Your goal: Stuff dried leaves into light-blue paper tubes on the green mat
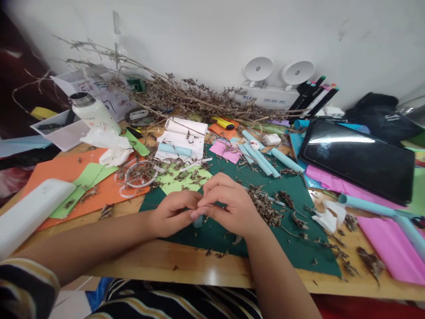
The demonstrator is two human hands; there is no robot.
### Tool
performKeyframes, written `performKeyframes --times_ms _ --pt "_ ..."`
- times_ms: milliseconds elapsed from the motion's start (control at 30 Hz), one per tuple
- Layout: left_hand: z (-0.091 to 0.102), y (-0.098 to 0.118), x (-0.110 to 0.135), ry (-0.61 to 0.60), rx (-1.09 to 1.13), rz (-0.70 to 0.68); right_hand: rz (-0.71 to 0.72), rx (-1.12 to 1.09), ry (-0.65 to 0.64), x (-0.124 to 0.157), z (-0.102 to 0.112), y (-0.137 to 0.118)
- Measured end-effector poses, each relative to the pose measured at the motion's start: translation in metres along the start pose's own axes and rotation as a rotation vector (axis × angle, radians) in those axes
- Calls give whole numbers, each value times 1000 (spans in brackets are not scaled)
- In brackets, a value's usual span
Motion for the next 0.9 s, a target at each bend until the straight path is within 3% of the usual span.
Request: performKeyframes --times_ms 233,400,500,700,800,900 --pt "-7 -24 13 255 479 232 -20 -102 -51 0 -1 4" --pt "-9 -28 15 359 614 232 -32 -145 -79 0 -2 6" --pt "-5 -19 11 293 492 136 -17 -140 -88 0 -2 3" --pt "3 12 1 38 -141 -142 26 -118 -104 0 -3 -1" --pt "3 15 0 27 -188 -158 40 -112 -126 1 -4 -2" --pt "1 8 -1 50 -168 -18 51 -111 -128 1 -4 -2"
Point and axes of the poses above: each hand's wrist, its own x-axis away from the middle knuckle, its own z-axis out of the back of the hand, y = z × x, the point moved 8 cm from there along -x, towards the middle knuckle, and after that the axes turned 8 degrees about -z, right-handed, at the moved point
